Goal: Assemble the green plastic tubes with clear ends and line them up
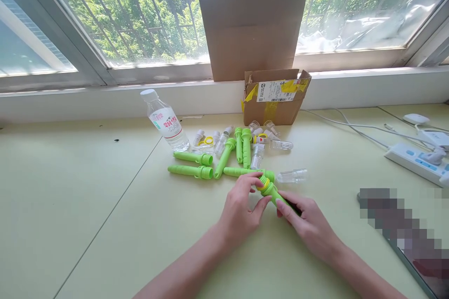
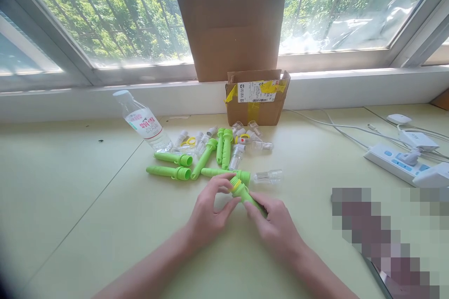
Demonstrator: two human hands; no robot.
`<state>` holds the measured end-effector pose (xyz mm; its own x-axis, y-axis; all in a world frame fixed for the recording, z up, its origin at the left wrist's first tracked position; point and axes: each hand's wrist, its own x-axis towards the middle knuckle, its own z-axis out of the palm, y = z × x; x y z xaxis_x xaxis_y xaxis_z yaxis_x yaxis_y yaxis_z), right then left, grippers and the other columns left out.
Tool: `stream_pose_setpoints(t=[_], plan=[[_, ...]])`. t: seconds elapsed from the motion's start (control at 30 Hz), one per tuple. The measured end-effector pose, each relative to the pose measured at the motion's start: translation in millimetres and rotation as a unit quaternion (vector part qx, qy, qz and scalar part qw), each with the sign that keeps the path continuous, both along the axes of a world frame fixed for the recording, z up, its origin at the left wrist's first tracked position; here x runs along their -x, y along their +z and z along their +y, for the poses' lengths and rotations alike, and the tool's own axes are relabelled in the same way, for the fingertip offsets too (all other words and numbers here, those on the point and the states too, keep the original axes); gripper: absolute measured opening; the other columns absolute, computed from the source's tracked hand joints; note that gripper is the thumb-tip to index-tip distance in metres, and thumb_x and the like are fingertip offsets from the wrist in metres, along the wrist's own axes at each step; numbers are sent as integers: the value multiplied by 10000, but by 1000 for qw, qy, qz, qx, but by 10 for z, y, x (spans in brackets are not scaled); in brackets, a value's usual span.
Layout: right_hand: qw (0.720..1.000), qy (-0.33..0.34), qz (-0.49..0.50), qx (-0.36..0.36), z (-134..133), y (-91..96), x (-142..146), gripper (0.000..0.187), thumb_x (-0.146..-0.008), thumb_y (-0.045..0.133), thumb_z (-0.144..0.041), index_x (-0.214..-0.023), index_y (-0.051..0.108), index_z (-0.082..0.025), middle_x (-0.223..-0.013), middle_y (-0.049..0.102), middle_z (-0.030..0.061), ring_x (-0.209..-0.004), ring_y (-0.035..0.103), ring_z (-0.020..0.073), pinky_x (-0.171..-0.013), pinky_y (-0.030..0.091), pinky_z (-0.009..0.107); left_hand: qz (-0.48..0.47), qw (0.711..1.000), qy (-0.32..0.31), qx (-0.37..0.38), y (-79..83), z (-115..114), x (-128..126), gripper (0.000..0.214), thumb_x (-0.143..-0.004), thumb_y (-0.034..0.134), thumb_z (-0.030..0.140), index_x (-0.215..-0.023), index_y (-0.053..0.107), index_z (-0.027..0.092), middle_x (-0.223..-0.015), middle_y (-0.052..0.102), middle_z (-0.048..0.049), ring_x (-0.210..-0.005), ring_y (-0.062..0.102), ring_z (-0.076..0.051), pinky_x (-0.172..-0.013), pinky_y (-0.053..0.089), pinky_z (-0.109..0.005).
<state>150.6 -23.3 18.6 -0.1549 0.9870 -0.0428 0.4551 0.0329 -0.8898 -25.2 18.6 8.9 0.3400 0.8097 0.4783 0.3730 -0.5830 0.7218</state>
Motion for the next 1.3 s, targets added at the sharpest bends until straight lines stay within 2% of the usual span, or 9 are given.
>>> stream_pose_setpoints(t=[0.1, 0.17, 0.27, 0.4, 0.5, 0.77, 1.07, 1.2, 1.3], plan=[[1000, 7, 13, 2, 9, 6, -8, 323, -923, 434, -431, -830, 608, -175, -677, 517, -9, -595, 414, 121, -527, 304, 257, -8, 1000, -6, 17, 5, -11, -1, 149, -837, 583, 207, -939, 475, 206, -1199, 601, -86, -1011, 620, -175, -763, 539, -296], [1000, -1, 15, -4, 13, -1, -11, 258, -889, 506, -409, -956, 622, -189, -717, 562, -4, -654, 484, 143, -571, 358, 257, -13, 1000, -7, 16, -1, -14, -2, 129, -841, 577, 205, -922, 476, 204, -1187, 612, -90, -1007, 628, -180, -762, 541, -301], [999, -33, 22, 6, 18, -13, -6, 326, -811, 615, -368, -1094, 572, -214, -710, 593, -18, -669, 539, 161, -589, 406, 263, -19, 1000, -5, 6, -9, -13, -3, 119, -838, 582, 209, -904, 483, 200, -1160, 626, -101, -1019, 630, -198, -766, 543, -317], [998, -41, 43, 31, 33, 15, 0, 201, -808, 608, -355, -935, 603, -199, -750, 648, 12, -694, 593, 180, -584, 435, 273, -15, 1000, -8, 7, 9, -10, 0, 131, -825, 593, 215, -907, 491, 202, -1160, 625, -110, -1023, 629, -211, -749, 553, -327], [996, -31, 70, 42, 52, 54, -9, 224, -803, 613, -387, -900, 636, -187, -818, 682, 45, -779, 624, 214, -613, 458, 284, -7, 999, -25, 28, 32, 2, 6, 187, -805, 614, 223, -950, 497, 208, -1211, 600, -117, -1012, 632, -218, -755, 564, -344], [989, -36, 119, 82, 68, 61, -32, 286, -778, 642, -420, -944, 663, -187, -877, 711, 54, -757, 628, 199, -562, 445, 260, -32, 994, -62, 81, 34, 58, 27, 230, -782, 650, 216, -968, 516, 207, -1240, 580, -100, -1052, 614, -211, -766, 572, -325], [990, -29, 110, 86, 82, 73, -45, 334, -768, 638, -454, -951, 666, -176, -855, 708, 60, -720, 616, 194, -548, 441, 263, -18, 999, -26, 20, -39, 48, 16, 102, -830, 579, 179, -916, 530, 203, -1192, 626, -96, -1006, 635, -198, -733, 572, -320], [994, -15, 90, 63, 75, 65, -53, 352, -801, 598, -461, -1002, 665, -180, -833, 682, 44, -671, 576, 172, -550, 439, 263, -19, 1000, -18, 7, -32, 47, 16, 86, -828, 584, 185, -895, 533, 203, -1167, 640, -94, -990, 642, -197, -718, 573, -315], [999, -12, 37, 17, 58, 49, -50, 326, -844, 549, -450, -984, 672, -182, -726, 612, 10, -601, 497, 139, -541, 405, 256, -17, 1000, -7, 6, -22, 49, 16, 86, -824, 589, 190, -890, 534, 202, -1147, 646, -94, -974, 647, -198, -708, 572, -313]])
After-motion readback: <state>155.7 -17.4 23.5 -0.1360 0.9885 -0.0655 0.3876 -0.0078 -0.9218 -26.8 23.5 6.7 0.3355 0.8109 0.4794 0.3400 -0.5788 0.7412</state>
